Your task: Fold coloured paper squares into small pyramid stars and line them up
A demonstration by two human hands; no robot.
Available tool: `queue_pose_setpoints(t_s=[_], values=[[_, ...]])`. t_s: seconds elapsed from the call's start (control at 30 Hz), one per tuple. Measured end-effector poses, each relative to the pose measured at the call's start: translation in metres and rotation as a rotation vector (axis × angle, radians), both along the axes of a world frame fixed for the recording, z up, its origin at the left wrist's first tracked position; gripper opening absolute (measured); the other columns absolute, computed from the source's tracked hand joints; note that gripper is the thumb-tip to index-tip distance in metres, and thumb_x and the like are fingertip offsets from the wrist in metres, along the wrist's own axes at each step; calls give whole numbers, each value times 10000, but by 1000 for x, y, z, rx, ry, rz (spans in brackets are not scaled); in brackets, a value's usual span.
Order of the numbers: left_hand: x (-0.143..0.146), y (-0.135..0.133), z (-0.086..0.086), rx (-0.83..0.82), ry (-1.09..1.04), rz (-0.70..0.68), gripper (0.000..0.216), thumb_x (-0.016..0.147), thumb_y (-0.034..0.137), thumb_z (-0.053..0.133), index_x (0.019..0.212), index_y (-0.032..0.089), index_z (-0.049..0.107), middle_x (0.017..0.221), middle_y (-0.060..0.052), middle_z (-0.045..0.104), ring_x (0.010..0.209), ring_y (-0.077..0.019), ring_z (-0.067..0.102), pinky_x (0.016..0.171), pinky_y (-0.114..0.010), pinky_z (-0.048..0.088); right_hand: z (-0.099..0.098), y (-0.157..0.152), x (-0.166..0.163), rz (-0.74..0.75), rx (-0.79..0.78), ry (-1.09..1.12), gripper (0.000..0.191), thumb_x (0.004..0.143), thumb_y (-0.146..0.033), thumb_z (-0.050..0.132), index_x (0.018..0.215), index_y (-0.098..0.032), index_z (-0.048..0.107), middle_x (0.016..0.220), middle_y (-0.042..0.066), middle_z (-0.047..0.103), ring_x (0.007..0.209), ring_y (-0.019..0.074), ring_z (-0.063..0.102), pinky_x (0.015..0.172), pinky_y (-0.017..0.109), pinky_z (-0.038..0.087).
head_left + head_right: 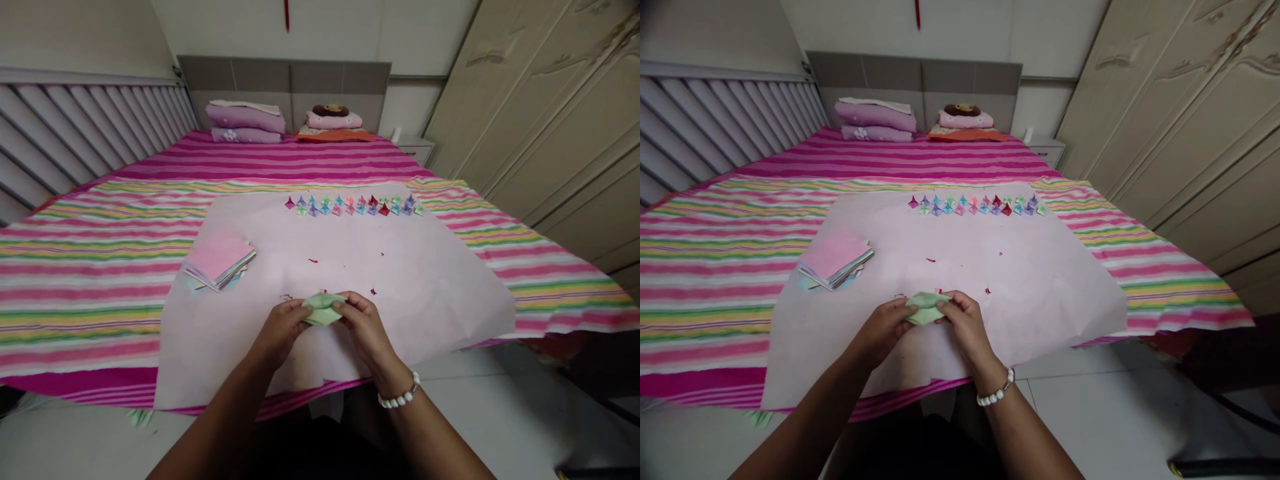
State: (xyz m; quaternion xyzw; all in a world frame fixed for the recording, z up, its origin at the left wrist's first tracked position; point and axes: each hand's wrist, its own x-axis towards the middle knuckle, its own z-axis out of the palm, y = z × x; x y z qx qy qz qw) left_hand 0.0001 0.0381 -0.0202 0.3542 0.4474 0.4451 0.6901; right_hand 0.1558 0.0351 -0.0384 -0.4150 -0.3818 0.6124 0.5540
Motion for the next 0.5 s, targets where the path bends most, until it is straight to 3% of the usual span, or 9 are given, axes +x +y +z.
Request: queue_pose_setpoints(t_s=[0.1,0.23,0.33,0.43,0.5], values=[[-1,1,-1,-54,-109,3,145,663,260,725,753,147,718,841,-70,731,851,-194,674,858,-324,517,0,-1,2,75,61,18,230,769,-433,681,788,-204,697,661,1,630,616,141,551,615,271,441],[1,1,-2,-154,-216,88,84,702,166,678,773,136,712,924,-82,739,841,-159,678,883,-288,524,-6,-1,4,87,98,-15,354,648,-392,802,935,-213,697,619,-34,582,566,126,503,561,254,407],[2,0,-2,-182,-226,81,92,753,162,651,814,114,700,879,-97,732,805,-152,679,858,-280,530,-12,1,3,53,88,-77,272,624,-358,817,811,-198,700,539,-57,522,503,107,443,518,245,362],[3,-1,-2,-229,-158,56,192,814,307,642,841,123,688,772,-67,704,684,-133,655,721,-263,532,-15,2,4,23,67,-92,219,662,-367,787,668,-185,664,542,-40,549,502,106,453,516,246,351],[2,-2,-2,-171,-40,43,316,803,446,645,822,135,691,709,-40,675,621,-121,618,626,-245,497,-15,2,4,20,48,-78,227,665,-366,784,644,-182,653,551,-34,565,503,104,461,518,243,352]])
